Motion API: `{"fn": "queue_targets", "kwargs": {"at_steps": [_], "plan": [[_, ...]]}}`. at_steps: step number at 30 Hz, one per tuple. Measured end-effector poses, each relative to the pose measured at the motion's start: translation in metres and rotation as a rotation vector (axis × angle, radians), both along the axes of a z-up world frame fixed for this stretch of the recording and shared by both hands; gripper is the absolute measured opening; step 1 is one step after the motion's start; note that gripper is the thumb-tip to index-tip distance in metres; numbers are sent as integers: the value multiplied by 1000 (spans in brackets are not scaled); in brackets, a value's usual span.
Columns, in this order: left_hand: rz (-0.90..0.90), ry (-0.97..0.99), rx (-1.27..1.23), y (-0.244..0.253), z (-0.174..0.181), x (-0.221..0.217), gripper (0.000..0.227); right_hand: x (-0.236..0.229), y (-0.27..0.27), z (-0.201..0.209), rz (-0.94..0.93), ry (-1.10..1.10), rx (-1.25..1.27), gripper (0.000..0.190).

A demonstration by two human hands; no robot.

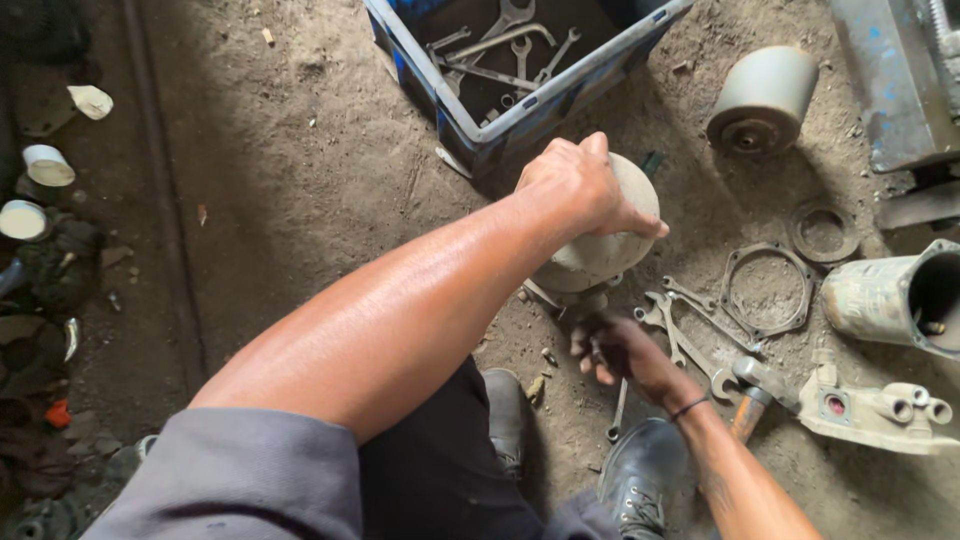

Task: The person removes various metal components and casings from a large mechanical part using several wrenches and a screwdriver while seated on the floor.

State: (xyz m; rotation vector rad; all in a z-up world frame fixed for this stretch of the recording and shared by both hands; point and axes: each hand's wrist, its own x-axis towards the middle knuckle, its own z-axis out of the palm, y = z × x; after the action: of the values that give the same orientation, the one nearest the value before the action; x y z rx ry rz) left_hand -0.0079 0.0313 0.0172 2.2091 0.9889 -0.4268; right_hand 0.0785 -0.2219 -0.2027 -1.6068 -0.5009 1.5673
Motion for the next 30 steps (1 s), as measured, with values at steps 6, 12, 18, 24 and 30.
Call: {"fn": "queue_targets", "kwargs": {"at_steps": [6, 12, 18, 24, 30], "plan": [[-23, 12, 43, -1, -5, 5, 132, -45, -16, -112, 297, -1241, 98, 35], [-52, -18, 60, -2, -11, 3, 130, -73, -4, -113, 336, -1159, 89, 36], [-101, -52, 119, 1, -20, 6, 133, -83, 3, -92, 336, -1175, 22, 38], [-126, -12, 134, 1, -22, 10, 137, -56, -1, -98, 250, -991, 7, 33], [-139, 13, 149, 0, -21, 10, 140, 40, 12, -27, 87, -1243, -149, 28]]}}
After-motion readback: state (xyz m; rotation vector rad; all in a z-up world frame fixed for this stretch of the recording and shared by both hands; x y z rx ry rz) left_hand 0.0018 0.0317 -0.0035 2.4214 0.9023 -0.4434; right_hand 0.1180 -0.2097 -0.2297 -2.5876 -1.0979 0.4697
